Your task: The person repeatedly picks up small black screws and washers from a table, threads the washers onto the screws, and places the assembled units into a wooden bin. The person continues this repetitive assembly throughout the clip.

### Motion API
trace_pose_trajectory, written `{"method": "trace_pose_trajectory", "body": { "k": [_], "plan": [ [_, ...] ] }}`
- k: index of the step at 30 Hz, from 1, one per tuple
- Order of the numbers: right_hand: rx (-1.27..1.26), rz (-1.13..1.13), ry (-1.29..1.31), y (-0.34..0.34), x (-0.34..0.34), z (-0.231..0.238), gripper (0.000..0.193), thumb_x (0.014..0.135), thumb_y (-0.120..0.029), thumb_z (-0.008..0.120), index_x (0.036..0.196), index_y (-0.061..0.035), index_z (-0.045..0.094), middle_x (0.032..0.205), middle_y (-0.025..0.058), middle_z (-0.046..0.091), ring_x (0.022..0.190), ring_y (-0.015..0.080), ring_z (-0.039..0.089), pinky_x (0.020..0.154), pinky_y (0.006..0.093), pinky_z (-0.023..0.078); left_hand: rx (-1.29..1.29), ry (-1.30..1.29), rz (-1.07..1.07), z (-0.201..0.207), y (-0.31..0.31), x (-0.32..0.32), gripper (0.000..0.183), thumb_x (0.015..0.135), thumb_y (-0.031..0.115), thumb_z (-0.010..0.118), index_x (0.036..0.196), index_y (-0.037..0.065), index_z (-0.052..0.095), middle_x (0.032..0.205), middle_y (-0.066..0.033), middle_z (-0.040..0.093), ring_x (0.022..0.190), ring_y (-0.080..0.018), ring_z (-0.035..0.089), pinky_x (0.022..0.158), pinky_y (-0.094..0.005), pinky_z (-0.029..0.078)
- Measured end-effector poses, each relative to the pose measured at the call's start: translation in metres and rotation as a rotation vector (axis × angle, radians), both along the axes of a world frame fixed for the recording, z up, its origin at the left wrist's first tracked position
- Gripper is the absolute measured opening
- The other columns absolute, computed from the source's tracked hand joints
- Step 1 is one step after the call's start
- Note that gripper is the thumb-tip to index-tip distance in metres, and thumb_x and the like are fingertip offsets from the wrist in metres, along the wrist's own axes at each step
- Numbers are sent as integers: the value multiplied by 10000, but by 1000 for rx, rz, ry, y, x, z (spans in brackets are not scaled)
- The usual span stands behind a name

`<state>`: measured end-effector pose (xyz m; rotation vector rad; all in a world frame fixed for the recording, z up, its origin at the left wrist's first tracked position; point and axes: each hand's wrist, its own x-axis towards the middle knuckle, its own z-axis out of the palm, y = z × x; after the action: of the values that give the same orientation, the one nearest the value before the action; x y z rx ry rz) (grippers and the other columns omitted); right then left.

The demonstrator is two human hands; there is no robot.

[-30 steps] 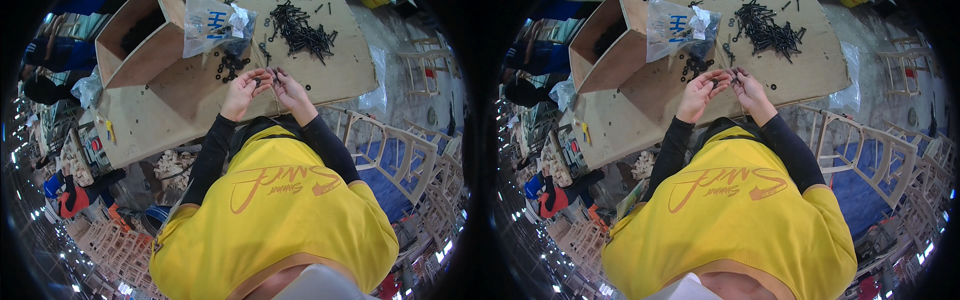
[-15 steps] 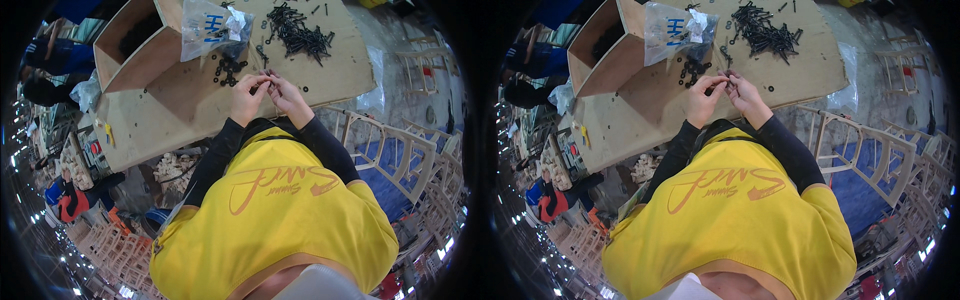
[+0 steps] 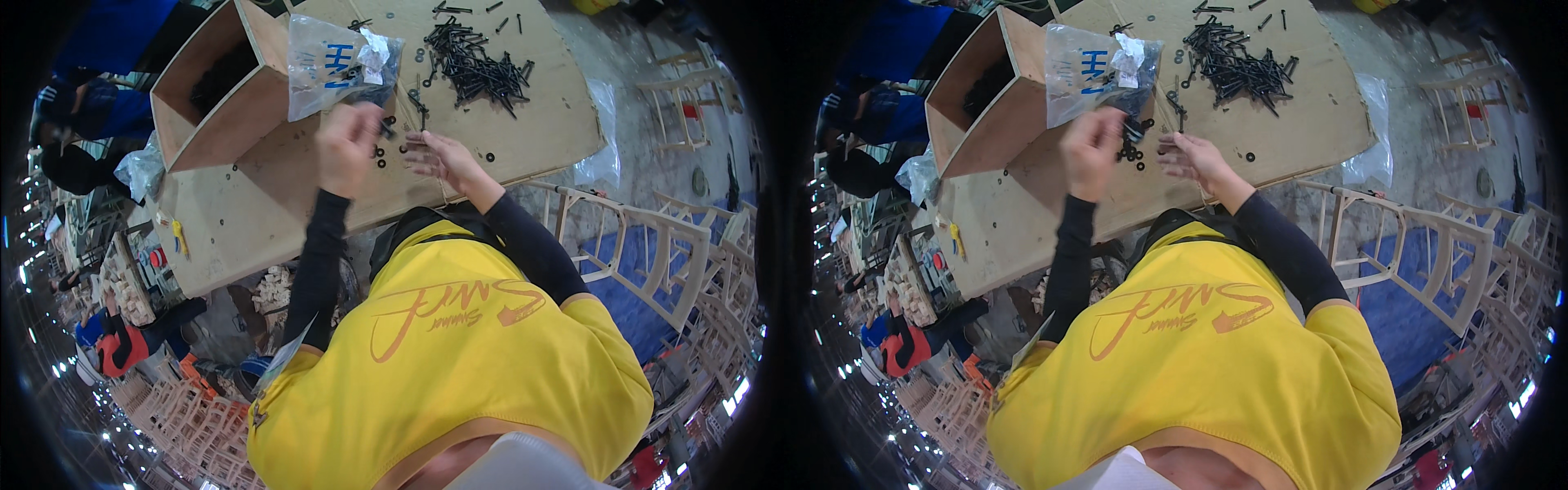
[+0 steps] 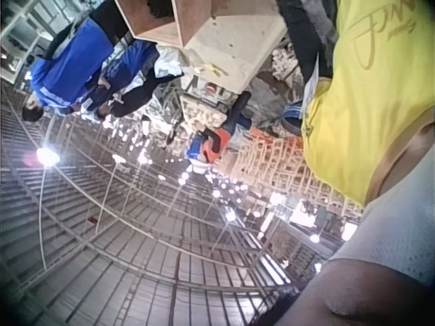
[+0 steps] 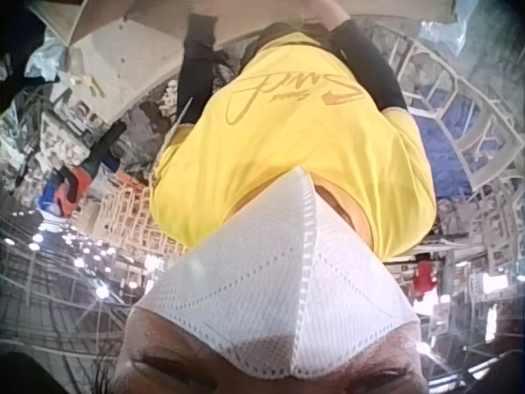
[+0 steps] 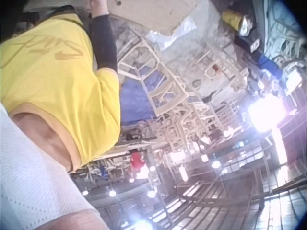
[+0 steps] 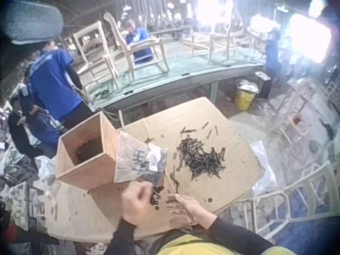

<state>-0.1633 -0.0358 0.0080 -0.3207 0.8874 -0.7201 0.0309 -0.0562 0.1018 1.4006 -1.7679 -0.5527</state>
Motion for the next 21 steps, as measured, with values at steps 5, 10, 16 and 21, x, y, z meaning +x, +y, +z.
{"method": "trace_pose_trajectory", "body": {
  "k": [5,10,16,21],
  "plan": [
    [-831,35,1317,-49,-3,-61,411,886,-256,635,1179,9,521,1054,171,569,944,325,620,769,420,514,-530,-58,437,56,-70,77,111,908,117,607,947,18,638,783,-45,587,676,-123,561,603,-266,458],
    [-824,153,1522,-73,7,-59,358,837,-239,682,1065,-3,540,1024,193,565,948,380,603,789,451,499,-78,804,302,23,-60,108,254,858,-60,475,1101,-11,530,921,-66,570,813,-144,576,741,-253,485],
    [-843,234,1505,-64,-11,-73,283,837,-200,669,1029,-29,551,991,180,576,947,383,591,775,454,489,709,1413,135,-61,12,55,267,892,-139,417,1143,-97,496,1160,-200,551,1143,-306,565,1018,-373,483],
    [-918,71,1345,-41,-27,-66,238,854,-151,662,1034,-15,587,933,157,622,839,313,644,731,383,517,572,1133,108,-72,38,15,269,916,-64,525,1184,-50,504,1203,-151,558,1117,-224,587,979,-320,484]
  ]
}}
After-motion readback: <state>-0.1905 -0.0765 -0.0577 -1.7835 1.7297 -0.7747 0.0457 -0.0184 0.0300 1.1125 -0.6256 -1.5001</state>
